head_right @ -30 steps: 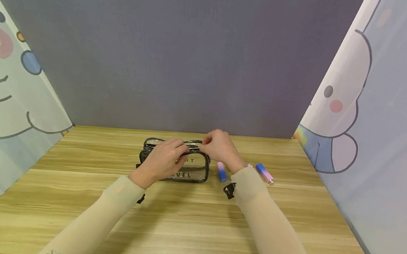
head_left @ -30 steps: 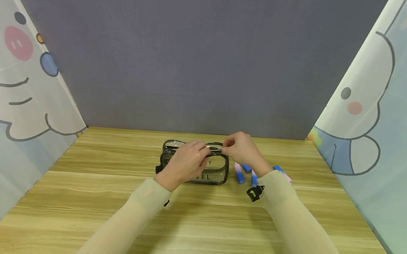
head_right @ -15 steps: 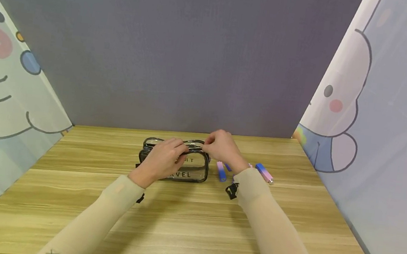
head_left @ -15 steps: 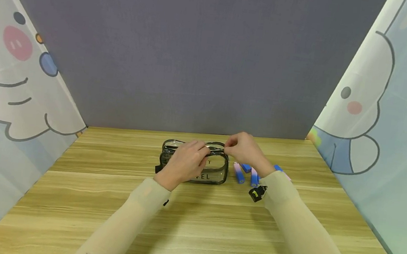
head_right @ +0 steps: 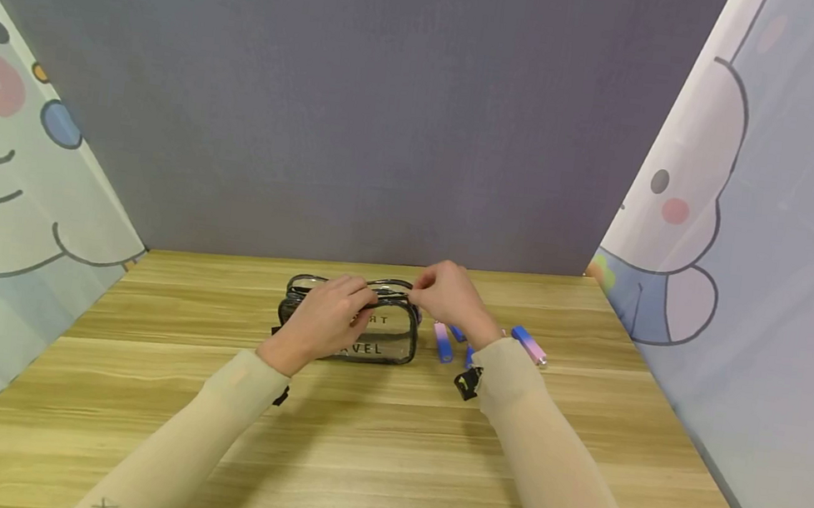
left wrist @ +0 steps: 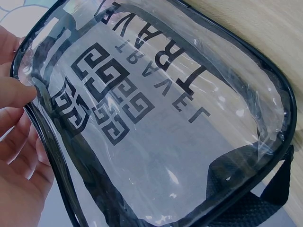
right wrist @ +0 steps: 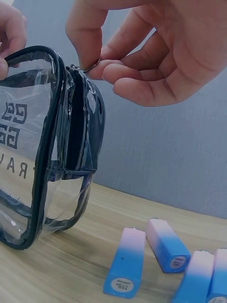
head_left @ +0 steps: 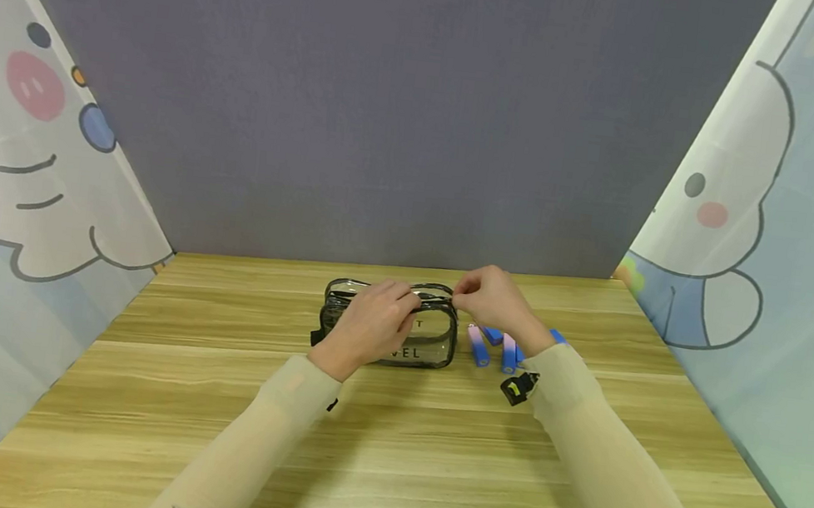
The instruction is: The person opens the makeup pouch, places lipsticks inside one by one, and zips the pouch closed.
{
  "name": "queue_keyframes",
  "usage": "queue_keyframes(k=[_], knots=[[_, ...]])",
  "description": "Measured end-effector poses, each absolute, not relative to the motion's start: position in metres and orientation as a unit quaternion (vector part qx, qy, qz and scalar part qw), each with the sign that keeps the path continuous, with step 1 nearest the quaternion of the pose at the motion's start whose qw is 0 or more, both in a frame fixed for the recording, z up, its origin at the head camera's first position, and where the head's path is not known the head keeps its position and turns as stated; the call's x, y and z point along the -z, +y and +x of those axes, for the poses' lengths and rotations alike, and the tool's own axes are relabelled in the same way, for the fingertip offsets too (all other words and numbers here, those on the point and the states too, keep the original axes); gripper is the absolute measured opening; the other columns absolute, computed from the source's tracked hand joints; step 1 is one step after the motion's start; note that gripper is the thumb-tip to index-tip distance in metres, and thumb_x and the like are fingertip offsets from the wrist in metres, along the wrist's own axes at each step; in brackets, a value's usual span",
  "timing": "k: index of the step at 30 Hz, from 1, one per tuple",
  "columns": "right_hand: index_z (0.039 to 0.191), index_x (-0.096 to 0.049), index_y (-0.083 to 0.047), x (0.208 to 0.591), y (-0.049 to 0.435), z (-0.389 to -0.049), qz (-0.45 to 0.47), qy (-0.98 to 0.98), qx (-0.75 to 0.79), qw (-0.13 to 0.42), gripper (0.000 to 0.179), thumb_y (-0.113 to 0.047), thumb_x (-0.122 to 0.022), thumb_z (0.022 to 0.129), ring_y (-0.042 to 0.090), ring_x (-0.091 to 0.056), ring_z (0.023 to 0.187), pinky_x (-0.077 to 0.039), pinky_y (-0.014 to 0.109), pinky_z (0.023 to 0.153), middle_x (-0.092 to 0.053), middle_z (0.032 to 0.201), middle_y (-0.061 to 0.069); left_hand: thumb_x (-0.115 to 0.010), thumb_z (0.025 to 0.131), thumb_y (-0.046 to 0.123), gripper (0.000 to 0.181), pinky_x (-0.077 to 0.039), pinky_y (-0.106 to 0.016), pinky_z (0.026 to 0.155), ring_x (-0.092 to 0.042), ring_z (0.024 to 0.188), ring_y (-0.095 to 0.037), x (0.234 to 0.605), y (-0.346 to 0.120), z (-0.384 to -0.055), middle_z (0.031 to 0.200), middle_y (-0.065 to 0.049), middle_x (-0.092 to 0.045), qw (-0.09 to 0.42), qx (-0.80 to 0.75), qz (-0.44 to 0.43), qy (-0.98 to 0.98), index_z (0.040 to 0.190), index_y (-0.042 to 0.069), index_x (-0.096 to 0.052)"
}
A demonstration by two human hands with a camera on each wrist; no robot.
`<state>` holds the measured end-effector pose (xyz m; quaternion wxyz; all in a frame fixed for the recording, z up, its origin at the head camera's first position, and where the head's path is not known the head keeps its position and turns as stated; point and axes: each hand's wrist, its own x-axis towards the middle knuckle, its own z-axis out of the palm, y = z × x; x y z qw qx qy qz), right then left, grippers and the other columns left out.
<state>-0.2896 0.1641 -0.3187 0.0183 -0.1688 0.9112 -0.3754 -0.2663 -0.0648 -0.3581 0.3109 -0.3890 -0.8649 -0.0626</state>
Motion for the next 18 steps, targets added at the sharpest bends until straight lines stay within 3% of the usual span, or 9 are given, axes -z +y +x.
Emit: queue_keyframes(k=[5,18], knots=[[0.091,-0.076,-0.005,0.3201,0.1651,-0.2896,-0.167,0.912,0.374,0.014,0.015,-0.011,-0.063,0.088,0.014,-0.053,0.055,-0.047,0.032,0.061,-0.068,0.075,0.003,-0.073,0.091,0.008,0.004,-0.054,-0.035,0.077,-0.062,0.081,-0.021,0.3593,-0.0657,-0.2669,0.09,-0.004,-0.064,0.311,0.064,-0.388,-0.865,0.091,0.009,-0.07],[0.089,-0.076,-0.007,0.3289,0.1684,-0.2899,-0.172,0.914,0.368,-0.006,0.014,-0.011,-0.062,0.087,0.016,-0.053,0.059,-0.046,0.033,0.063,-0.067,0.076,0.003,-0.074,0.09,0.009,0.004,-0.055,-0.036,0.077,-0.062,0.081,-0.022,0.36,-0.0663,-0.2678,0.09,-0.004,-0.065,0.311,0.071,-0.39,-0.864,0.09,0.009,-0.07]])
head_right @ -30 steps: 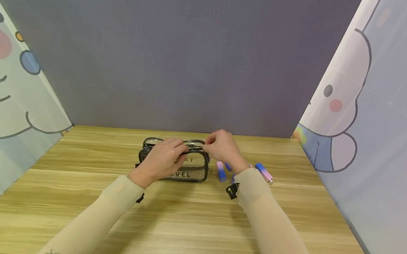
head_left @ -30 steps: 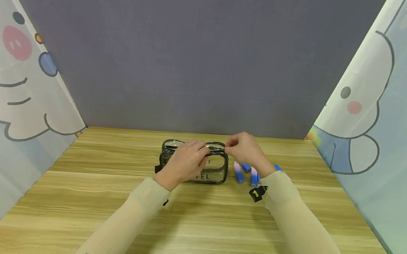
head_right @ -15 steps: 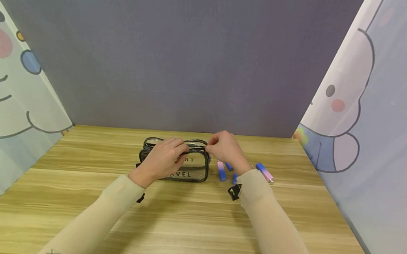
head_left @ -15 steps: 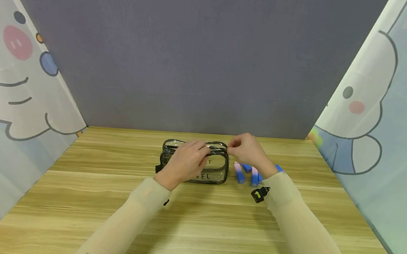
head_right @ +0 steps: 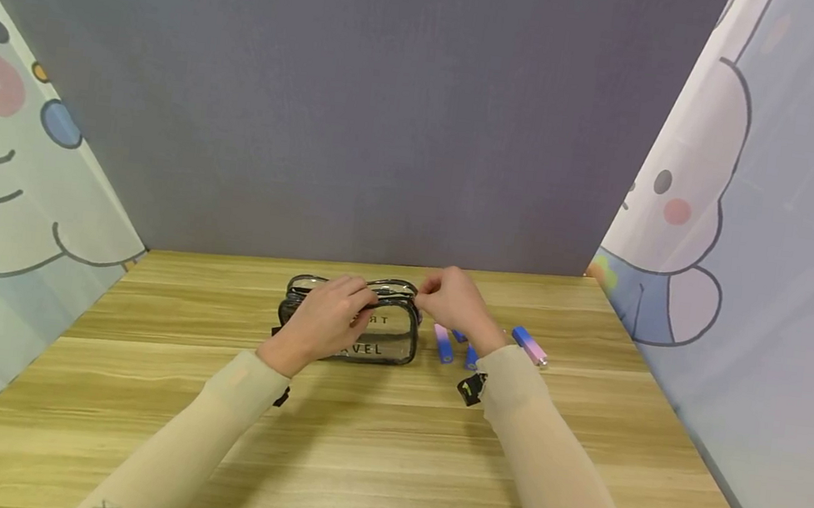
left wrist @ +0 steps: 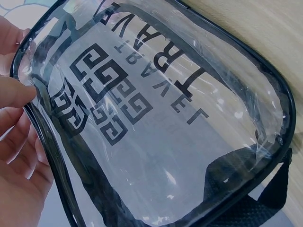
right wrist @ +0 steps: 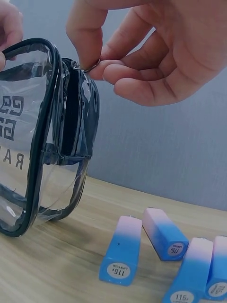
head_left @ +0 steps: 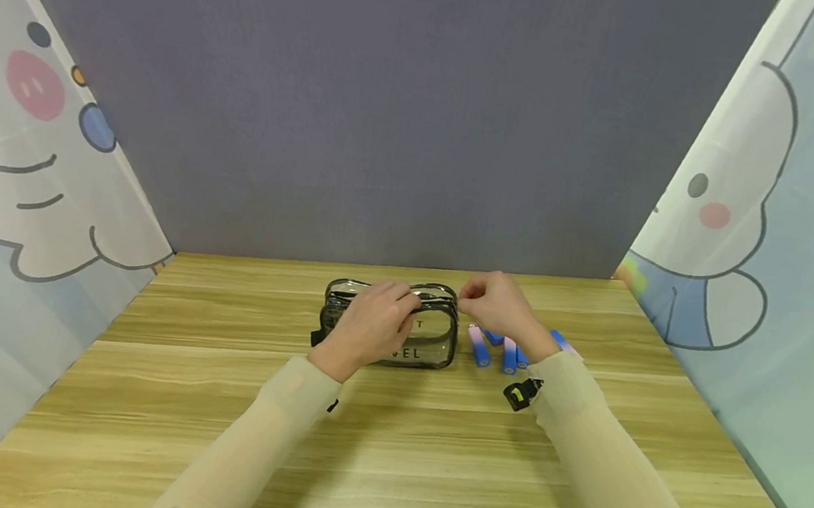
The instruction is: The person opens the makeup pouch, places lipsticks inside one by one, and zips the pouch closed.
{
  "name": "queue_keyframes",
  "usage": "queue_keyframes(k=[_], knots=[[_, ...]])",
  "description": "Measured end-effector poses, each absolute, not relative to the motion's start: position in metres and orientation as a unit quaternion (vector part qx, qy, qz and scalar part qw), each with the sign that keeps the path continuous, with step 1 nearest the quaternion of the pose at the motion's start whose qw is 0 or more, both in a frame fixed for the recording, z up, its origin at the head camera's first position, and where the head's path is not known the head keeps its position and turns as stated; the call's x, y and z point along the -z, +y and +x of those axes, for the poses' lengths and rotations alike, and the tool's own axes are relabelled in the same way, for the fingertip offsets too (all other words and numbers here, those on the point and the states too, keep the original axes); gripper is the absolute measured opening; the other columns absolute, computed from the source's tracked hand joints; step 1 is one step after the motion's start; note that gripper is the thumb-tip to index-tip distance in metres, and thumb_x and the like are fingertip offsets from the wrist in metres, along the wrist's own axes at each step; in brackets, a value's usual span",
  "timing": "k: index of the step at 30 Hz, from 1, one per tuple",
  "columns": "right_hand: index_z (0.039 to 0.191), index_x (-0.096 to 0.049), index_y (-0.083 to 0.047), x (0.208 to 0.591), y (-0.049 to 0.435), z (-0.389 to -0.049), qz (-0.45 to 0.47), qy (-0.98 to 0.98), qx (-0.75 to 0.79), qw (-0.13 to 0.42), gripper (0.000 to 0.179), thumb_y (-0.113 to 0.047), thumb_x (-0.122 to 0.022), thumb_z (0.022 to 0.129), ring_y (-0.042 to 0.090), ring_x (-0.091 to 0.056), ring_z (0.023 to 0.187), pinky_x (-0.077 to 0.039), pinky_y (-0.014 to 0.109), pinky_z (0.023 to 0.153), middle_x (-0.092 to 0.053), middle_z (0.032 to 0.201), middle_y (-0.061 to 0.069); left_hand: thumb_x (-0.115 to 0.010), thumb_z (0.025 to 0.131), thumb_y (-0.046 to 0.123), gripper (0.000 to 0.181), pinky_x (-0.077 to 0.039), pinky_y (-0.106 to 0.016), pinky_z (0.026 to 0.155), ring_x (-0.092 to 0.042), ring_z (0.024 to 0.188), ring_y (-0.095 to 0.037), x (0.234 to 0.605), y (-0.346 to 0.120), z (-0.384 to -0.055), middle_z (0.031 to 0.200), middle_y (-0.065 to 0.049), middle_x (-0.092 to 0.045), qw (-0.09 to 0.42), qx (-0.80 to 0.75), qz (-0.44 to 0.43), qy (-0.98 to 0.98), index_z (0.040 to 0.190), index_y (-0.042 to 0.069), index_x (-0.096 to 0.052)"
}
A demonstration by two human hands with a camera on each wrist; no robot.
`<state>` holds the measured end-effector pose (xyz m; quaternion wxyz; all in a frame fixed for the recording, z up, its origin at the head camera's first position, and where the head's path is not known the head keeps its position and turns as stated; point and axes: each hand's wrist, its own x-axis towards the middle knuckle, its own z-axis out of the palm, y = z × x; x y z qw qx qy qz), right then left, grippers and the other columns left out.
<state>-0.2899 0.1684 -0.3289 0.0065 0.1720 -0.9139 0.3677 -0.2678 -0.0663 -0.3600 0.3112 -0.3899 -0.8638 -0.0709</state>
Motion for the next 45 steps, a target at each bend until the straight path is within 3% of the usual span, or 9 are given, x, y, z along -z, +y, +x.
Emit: queue_keyframes(k=[29,45], knots=[[0.092,-0.075,-0.006,0.341,0.173,-0.286,0.163,-0.914,-0.372,-0.006,0.014,-0.011,-0.063,0.09,0.017,-0.055,0.067,-0.046,0.034,0.067,-0.071,0.087,0.004,-0.073,0.092,0.011,0.004,-0.055,-0.035,0.08,-0.064,0.085,-0.022,0.356,-0.065,-0.264,0.093,-0.004,-0.067,0.304,0.061,-0.385,-0.869,0.092,0.008,-0.071],[0.092,-0.077,-0.007,0.346,0.177,-0.286,0.166,-0.908,-0.384,-0.01,0.015,-0.012,-0.063,0.092,0.017,-0.055,0.069,-0.046,0.034,0.066,-0.07,0.085,0.003,-0.075,0.092,0.011,0.005,-0.055,-0.036,0.082,-0.064,0.086,-0.021,0.357,-0.064,-0.263,0.093,-0.004,-0.066,0.298,0.059,-0.38,-0.874,0.094,0.01,-0.071]])
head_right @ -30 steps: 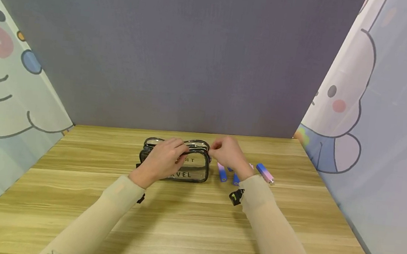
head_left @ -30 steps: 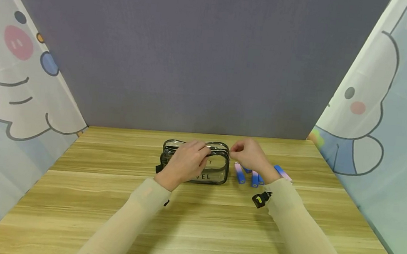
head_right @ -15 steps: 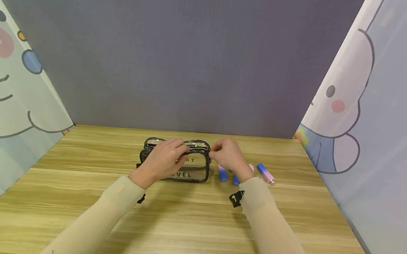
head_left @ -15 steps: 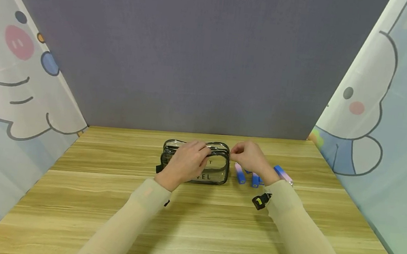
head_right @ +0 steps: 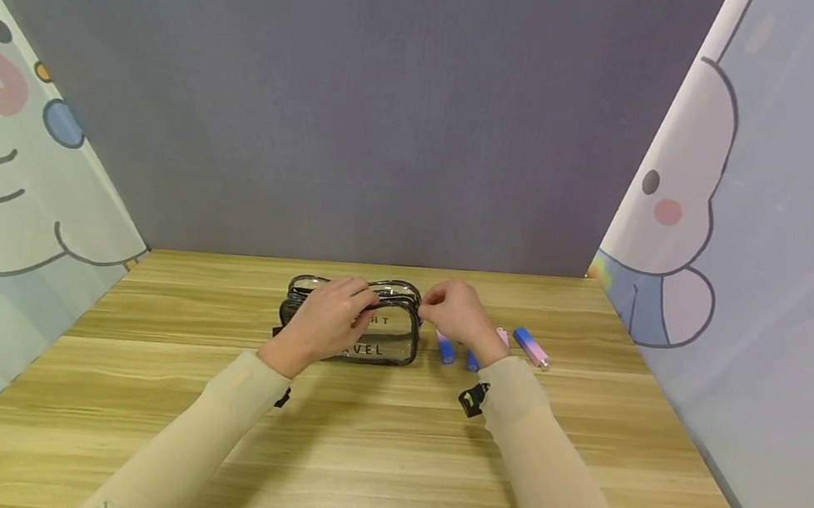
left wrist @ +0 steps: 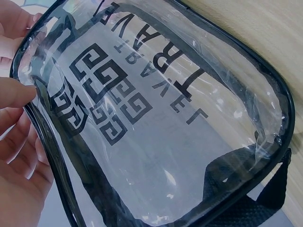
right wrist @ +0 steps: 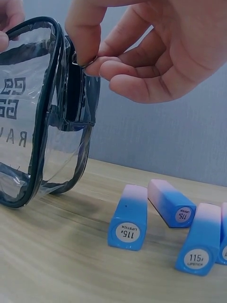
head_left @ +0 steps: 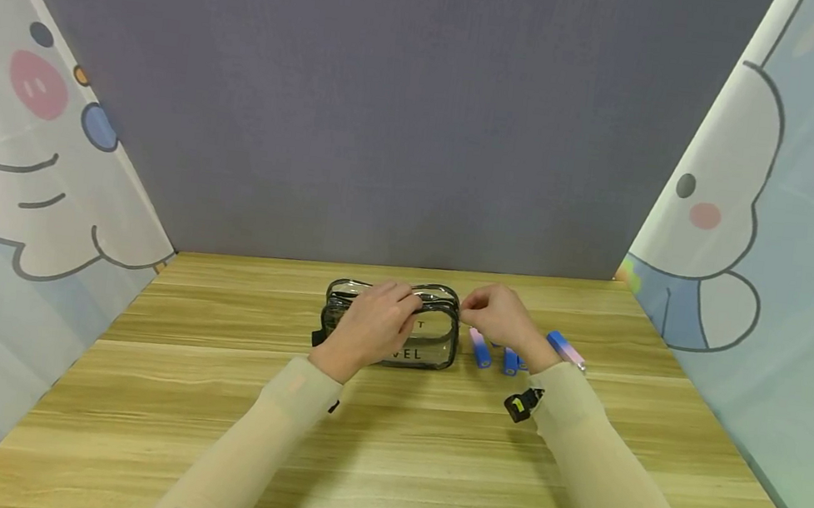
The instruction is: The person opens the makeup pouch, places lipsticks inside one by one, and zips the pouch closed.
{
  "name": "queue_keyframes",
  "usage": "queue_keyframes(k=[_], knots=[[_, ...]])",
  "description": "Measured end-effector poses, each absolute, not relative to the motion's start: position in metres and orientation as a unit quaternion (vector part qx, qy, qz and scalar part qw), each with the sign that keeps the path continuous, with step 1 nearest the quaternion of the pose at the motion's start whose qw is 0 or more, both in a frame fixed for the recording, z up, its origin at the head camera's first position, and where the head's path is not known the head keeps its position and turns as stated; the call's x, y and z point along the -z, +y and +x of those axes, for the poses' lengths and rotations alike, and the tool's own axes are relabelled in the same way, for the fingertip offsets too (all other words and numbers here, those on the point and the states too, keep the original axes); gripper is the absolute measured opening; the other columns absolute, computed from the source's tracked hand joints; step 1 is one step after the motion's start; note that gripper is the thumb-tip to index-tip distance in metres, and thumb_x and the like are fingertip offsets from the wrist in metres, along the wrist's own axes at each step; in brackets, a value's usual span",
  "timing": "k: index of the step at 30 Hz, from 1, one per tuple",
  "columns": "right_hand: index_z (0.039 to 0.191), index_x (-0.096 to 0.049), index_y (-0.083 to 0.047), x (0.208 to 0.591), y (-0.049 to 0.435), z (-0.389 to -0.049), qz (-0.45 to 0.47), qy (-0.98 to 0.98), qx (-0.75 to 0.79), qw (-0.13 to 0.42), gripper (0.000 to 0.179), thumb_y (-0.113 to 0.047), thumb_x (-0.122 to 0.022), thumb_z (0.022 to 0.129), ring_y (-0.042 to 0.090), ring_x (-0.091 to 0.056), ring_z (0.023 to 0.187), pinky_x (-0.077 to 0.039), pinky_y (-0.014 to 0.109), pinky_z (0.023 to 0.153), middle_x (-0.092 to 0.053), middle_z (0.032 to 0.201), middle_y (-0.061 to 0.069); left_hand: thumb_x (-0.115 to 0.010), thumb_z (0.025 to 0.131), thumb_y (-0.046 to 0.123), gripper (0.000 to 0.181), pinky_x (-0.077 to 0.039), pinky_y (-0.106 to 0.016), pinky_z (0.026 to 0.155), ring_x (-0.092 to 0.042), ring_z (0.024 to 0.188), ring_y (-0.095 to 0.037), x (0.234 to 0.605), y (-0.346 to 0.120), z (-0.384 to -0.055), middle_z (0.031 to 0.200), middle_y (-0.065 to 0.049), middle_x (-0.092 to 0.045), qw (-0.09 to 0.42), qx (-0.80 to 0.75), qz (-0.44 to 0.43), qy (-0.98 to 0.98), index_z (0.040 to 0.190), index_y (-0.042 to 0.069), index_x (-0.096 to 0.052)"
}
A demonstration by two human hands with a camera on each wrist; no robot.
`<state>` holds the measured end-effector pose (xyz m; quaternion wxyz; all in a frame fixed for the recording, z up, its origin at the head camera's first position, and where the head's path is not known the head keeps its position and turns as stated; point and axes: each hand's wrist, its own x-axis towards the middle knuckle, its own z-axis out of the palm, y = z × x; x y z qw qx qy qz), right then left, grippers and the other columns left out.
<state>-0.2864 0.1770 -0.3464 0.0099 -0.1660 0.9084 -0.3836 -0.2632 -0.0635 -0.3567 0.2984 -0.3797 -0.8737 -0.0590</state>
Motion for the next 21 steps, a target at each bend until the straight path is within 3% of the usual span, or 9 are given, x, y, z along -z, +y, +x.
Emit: queue_keyframes(k=[21], knots=[[0.088,-0.075,-0.006,0.3496,0.1758,-0.2852,-0.16,0.903,0.398,0.02,0.014,-0.01,-0.063,0.09,0.016,-0.052,0.063,-0.045,0.032,0.061,-0.065,0.076,0.003,-0.074,0.092,0.01,0.004,-0.055,-0.035,0.082,-0.063,0.086,-0.021,0.357,-0.0642,-0.2623,0.093,-0.004,-0.066,0.297,0.057,-0.381,-0.874,0.094,0.01,-0.071]])
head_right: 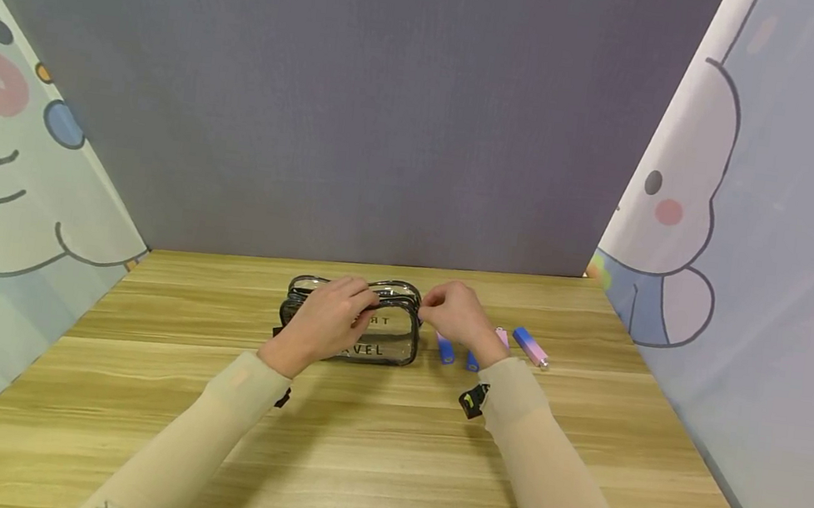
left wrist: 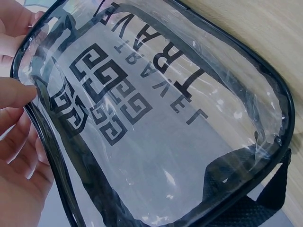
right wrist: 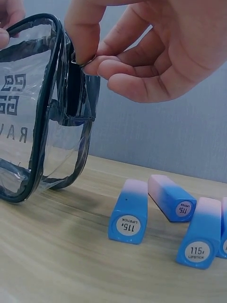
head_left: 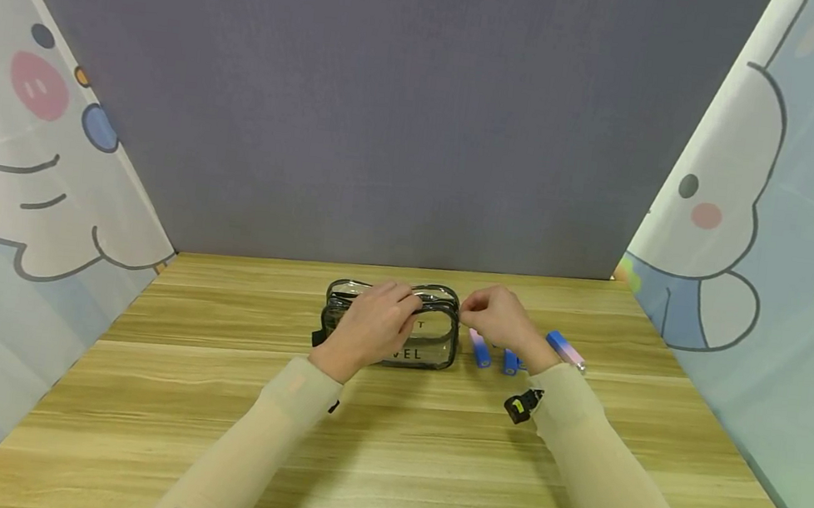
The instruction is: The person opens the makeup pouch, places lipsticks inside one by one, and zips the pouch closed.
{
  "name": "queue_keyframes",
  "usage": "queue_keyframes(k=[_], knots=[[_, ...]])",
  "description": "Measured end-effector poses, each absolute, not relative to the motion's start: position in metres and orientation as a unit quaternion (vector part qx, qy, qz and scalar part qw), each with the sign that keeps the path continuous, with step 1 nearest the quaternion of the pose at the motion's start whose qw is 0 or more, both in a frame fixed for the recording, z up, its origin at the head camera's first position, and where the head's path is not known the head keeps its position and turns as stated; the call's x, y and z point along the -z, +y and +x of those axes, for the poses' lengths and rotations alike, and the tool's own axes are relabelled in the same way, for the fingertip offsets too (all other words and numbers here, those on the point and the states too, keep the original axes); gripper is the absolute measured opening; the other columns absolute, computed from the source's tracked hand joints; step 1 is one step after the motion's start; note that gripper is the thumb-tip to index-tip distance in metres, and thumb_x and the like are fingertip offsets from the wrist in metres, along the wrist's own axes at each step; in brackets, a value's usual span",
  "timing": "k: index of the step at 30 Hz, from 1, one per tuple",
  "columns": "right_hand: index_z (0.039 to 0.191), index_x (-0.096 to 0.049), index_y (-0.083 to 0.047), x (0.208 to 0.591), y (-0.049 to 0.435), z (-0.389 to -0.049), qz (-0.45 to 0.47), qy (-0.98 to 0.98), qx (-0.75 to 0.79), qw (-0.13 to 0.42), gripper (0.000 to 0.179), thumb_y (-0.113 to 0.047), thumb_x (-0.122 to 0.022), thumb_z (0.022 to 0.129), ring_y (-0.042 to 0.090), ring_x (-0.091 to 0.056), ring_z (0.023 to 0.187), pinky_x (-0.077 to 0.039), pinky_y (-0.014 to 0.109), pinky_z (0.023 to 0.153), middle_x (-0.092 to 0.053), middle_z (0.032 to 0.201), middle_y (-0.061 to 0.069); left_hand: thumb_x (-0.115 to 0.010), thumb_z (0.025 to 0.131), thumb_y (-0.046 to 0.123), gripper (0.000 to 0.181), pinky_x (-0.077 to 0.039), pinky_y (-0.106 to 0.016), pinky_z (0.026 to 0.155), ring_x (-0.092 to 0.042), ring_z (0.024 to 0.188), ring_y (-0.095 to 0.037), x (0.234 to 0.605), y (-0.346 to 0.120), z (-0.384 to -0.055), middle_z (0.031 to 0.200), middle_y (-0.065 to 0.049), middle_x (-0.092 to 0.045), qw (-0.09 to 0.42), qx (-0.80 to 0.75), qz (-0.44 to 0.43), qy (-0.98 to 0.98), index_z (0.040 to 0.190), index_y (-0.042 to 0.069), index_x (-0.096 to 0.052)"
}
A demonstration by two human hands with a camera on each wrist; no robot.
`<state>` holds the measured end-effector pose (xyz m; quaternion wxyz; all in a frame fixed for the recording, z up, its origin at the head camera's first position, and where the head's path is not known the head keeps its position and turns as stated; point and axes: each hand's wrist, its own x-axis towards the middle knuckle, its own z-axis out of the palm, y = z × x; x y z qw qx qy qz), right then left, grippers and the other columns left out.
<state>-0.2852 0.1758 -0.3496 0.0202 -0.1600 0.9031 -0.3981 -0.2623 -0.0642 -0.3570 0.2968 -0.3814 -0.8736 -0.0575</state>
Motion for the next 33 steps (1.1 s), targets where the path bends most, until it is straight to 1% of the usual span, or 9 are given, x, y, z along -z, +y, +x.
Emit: queue_keyframes(k=[6,11,13,15,21,25,30,33], knots=[[0.089,-0.075,-0.004,0.354,0.177,-0.287,-0.164,0.902,0.4,0.022,0.012,-0.01,-0.064,0.09,0.015,-0.054,0.066,-0.046,0.031,0.062,-0.064,0.075,0.001,-0.073,0.093,0.013,0.004,-0.054,-0.035,0.083,-0.063,0.086,-0.021,0.358,-0.064,-0.263,0.094,-0.003,-0.066,0.297,0.05,-0.378,-0.876,0.095,0.01,-0.071],[0.091,-0.076,-0.005,0.356,0.179,-0.286,-0.161,0.902,0.399,0.026,0.013,-0.009,-0.063,0.091,0.016,-0.054,0.066,-0.046,0.032,0.062,-0.066,0.076,0.006,-0.071,0.095,0.013,0.005,-0.054,-0.036,0.082,-0.063,0.084,-0.021,0.357,-0.064,-0.262,0.093,-0.004,-0.066,0.294,0.054,-0.381,-0.875,0.095,0.008,-0.071],[0.091,-0.076,-0.005,0.356,0.179,-0.286,-0.16,0.902,0.4,0.027,0.014,-0.01,-0.063,0.091,0.016,-0.054,0.065,-0.046,0.032,0.062,-0.067,0.077,0.009,-0.072,0.094,0.012,0.004,-0.055,-0.036,0.081,-0.063,0.084,-0.022,0.357,-0.064,-0.262,0.093,-0.004,-0.066,0.295,0.057,-0.382,-0.874,0.095,0.008,-0.071],[0.091,-0.076,-0.005,0.357,0.179,-0.286,-0.161,0.903,0.398,0.023,0.014,-0.01,-0.063,0.091,0.016,-0.055,0.066,-0.047,0.032,0.064,-0.068,0.079,0.009,-0.073,0.093,0.012,0.004,-0.055,-0.036,0.081,-0.063,0.085,-0.022,0.357,-0.063,-0.263,0.093,-0.004,-0.066,0.297,0.06,-0.381,-0.873,0.095,0.009,-0.071],[0.091,-0.076,-0.004,0.362,0.18,-0.286,-0.173,0.906,0.385,0.017,0.014,-0.01,-0.064,0.091,0.016,-0.056,0.069,-0.048,0.033,0.068,-0.069,0.081,0.003,-0.074,0.092,0.011,0.005,-0.055,-0.036,0.083,-0.064,0.086,-0.022,0.357,-0.064,-0.262,0.094,-0.004,-0.067,0.298,0.058,-0.382,-0.873,0.095,0.009,-0.071],[0.093,-0.076,-0.002,0.365,0.181,-0.286,-0.171,0.907,0.384,0.02,0.016,-0.01,-0.063,0.091,0.016,-0.056,0.069,-0.048,0.034,0.069,-0.068,0.078,0.001,-0.075,0.091,0.01,0.005,-0.055,-0.035,0.082,-0.064,0.087,-0.022,0.357,-0.064,-0.262,0.094,-0.005,-0.067,0.298,0.061,-0.384,-0.872,0.094,0.008,-0.071],[0.091,-0.077,-0.005,0.365,0.181,-0.286,-0.164,0.908,0.386,0.021,0.014,-0.012,-0.064,0.091,0.016,-0.057,0.069,-0.049,0.035,0.071,-0.067,0.076,0.0,-0.075,0.091,0.01,0.005,-0.055,-0.036,0.083,-0.065,0.088,-0.023,0.357,-0.064,-0.262,0.095,-0.005,-0.067,0.3,0.067,-0.384,-0.871,0.094,0.009,-0.072],[0.092,-0.077,-0.004,0.366,0.181,-0.286,-0.163,0.91,0.382,0.022,0.015,-0.012,-0.064,0.09,0.016,-0.058,0.07,-0.049,0.035,0.072,-0.068,0.077,0.001,-0.074,0.092,0.01,0.004,-0.055,-0.036,0.084,-0.065,0.088,-0.023,0.358,-0.064,-0.262,0.095,-0.005,-0.068,0.3,0.066,-0.384,-0.871,0.095,0.009,-0.072]])
